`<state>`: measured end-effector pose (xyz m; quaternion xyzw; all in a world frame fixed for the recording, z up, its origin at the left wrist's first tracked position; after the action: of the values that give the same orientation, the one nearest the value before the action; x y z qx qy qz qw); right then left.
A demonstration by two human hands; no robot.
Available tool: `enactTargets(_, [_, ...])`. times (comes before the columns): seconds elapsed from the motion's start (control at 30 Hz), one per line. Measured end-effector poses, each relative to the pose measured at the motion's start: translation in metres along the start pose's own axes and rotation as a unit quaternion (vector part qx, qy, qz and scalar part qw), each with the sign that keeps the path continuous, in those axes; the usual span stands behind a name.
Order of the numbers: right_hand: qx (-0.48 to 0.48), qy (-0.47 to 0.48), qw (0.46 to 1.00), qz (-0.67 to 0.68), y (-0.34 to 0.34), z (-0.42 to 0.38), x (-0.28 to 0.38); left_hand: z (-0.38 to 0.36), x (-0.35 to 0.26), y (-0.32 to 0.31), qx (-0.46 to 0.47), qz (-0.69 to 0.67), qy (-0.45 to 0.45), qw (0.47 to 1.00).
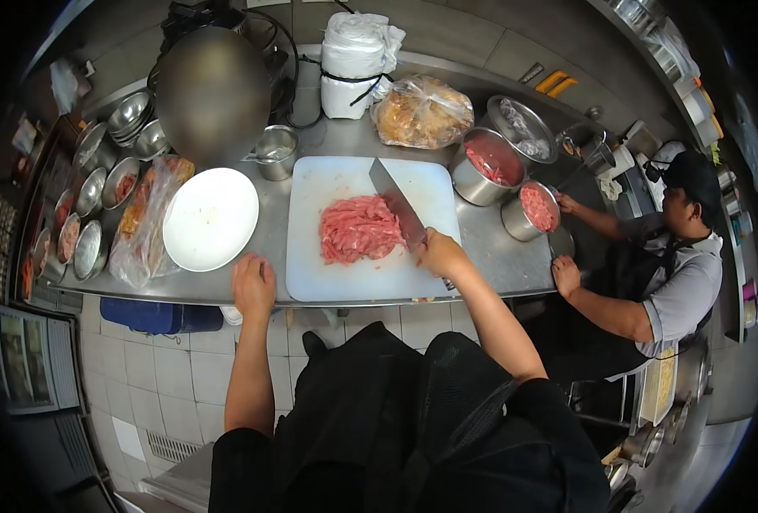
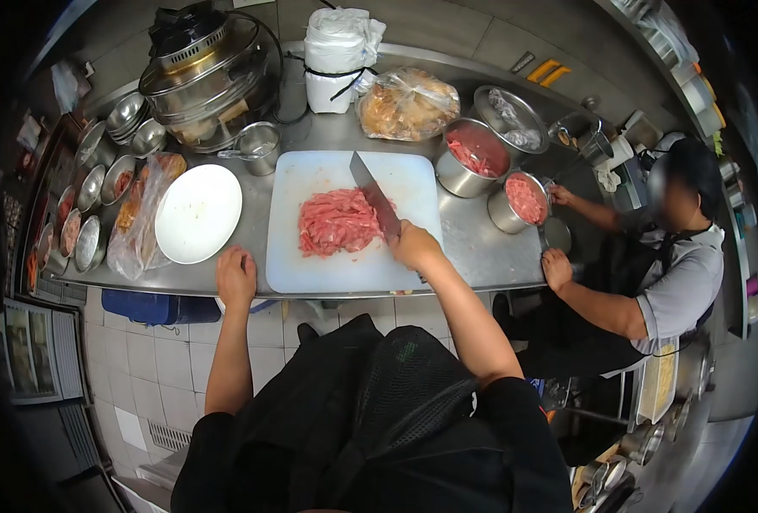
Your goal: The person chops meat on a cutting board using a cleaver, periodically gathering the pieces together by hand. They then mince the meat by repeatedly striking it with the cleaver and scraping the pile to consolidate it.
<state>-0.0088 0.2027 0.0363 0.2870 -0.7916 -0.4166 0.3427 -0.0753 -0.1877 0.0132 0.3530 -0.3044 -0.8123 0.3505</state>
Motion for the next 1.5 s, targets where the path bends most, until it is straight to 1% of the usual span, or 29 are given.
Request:
enactTargets(0.07, [0.049,-0.014,0.998,0.026,0.023,-0.020,0.013,-0.003,0.003,0.000,0.011,0.011,0.005,1.000])
enactTargets(0.1, [-0.021,0.002,1.000,0.005,0.033,-0.018,0.013,-0.003,0.003,0.000,0.004,0.002,0.001,1.000])
enactTargets(0.23, [-0.066,-0.004,0.996,0.053,0.035,-0.023,0.009,-0.003,0.002,-0.001,-0.004,-0.008,0.002,1.000])
enactTargets(0.33, [0.047,-0.028,0.998,0.014,0.020,-0.014,0.007,-0.002,0.002,0.000,0.008,-0.002,0.002,1.000])
enactTargets(0.37, [0.002,-0.010,1.000,0.016,0.034,-0.016,0.008,-0.002,0.002,-0.002,0.010,-0.003,0.003,1.000])
enactTargets(0.4, [0.004,-0.011,1.000,0.015,0.030,-0.015,0.005,-0.003,0.002,-0.001,0.005,-0.002,-0.001,1.000])
enactTargets(0.47, [-0.153,0.051,0.986,0.035,0.051,-0.017,0.009,-0.003,0.000,0.000,-0.002,-0.001,-0.004,1.000])
enactTargets(0.5, [-0.088,0.008,0.995,0.051,0.032,-0.014,0.006,-0.002,0.000,0.000,0.005,0.001,0.001,1.000])
enactTargets(0.53, [-0.092,0.008,0.994,0.052,0.036,-0.015,0.007,-0.001,0.000,-0.001,0.011,0.003,0.006,1.000])
enactTargets(0.6, [0.041,-0.032,0.998,0.020,0.017,-0.011,0.008,0.001,0.001,0.001,0.004,-0.002,0.002,1.000])
enactTargets(0.67, [0.033,-0.021,0.999,-0.007,0.027,-0.009,0.005,-0.004,0.003,-0.001,0.008,-0.008,0.004,1.000])
enactTargets(0.73, [-0.104,0.039,0.992,0.055,0.050,-0.005,0.007,-0.004,0.001,-0.001,0.003,-0.003,-0.009,1.000])
enactTargets(0.77, [-0.164,0.045,0.984,0.058,0.047,-0.007,0.006,-0.004,0.001,0.000,0.003,-0.002,-0.007,1.000])
enactTargets(0.8, [-0.164,0.046,0.984,0.059,0.042,-0.008,0.010,-0.005,0.002,-0.001,0.007,0.000,0.002,1.000])
enactTargets(0.83, [-0.052,0.009,0.998,0.044,0.017,-0.002,0.007,-0.003,0.003,-0.002,0.010,0.000,0.009,1.000])
enactTargets(0.87, [0.061,-0.027,0.997,0.027,-0.004,0.000,0.003,0.000,0.002,-0.002,0.006,0.000,0.007,1.000])
enactTargets(0.93, [0.068,-0.029,0.997,0.016,0.015,-0.012,0.010,-0.003,0.003,-0.003,0.010,-0.006,0.001,1.000])
enactTargets(1.0, [0.000,0.003,1.000,0.022,0.042,-0.011,0.011,-0.002,0.004,-0.003,0.008,-0.004,0.000,1.000])
enactTargets(1.03, [-0.064,0.036,0.996,0.042,0.057,-0.010,0.011,-0.003,0.003,-0.004,0.010,-0.002,0.000,1.000])
enactTargets(1.07, [-0.061,0.035,0.997,0.040,0.055,-0.010,0.009,-0.006,0.002,-0.005,0.013,-0.002,0.003,1.000])
enactTargets(1.13, [-0.142,0.042,0.983,0.110,0.074,-0.020,0.013,-0.004,0.004,-0.004,0.014,-0.006,0.010,1.000])
enactTargets(1.2, [-0.156,0.049,0.981,0.106,0.036,-0.002,0.005,-0.003,0.003,-0.002,0.016,-0.004,0.006,1.000])
enactTargets(1.27, [0.001,0.046,0.999,0.023,-0.020,0.020,0.000,-0.001,0.001,-0.004,0.014,-0.005,0.002,1.000])
enactTargets(1.3, [0.093,-0.014,0.994,0.050,0.004,-0.012,0.017,-0.003,0.003,-0.003,0.012,-0.006,0.002,1.000])
enactTargets(1.33, [0.092,-0.013,0.994,0.050,0.016,-0.020,0.023,-0.004,0.003,-0.002,0.008,-0.007,0.002,1.000])
enactTargets(1.4, [0.036,-0.015,0.998,0.039,0.043,-0.023,0.024,-0.001,0.003,-0.002,0.004,-0.002,0.000,1.000])
enactTargets(1.43, [-0.046,0.032,0.997,0.060,0.053,-0.015,0.022,-0.003,0.002,-0.002,0.005,0.003,0.000,1.000])
enactTargets(1.47, [-0.042,0.032,0.997,0.058,0.049,-0.012,0.016,-0.006,0.003,-0.003,0.008,0.003,0.004,1.000])
enactTargets(1.5, [-0.077,0.039,0.993,0.082,0.058,-0.018,0.019,-0.005,0.002,-0.001,0.004,-0.003,0.005,1.000])
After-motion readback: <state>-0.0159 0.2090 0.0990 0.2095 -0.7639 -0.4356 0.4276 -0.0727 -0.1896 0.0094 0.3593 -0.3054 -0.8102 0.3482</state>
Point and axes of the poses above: each hand's wrist, its own z-axis towards the middle knuckle, its own y-axis out of the back of the hand, x = y × z, the point moved 10 cm from there along z, towards the middle knuckle, and after that the axes turned 12 degrees about -y, right-handed, at the moved point
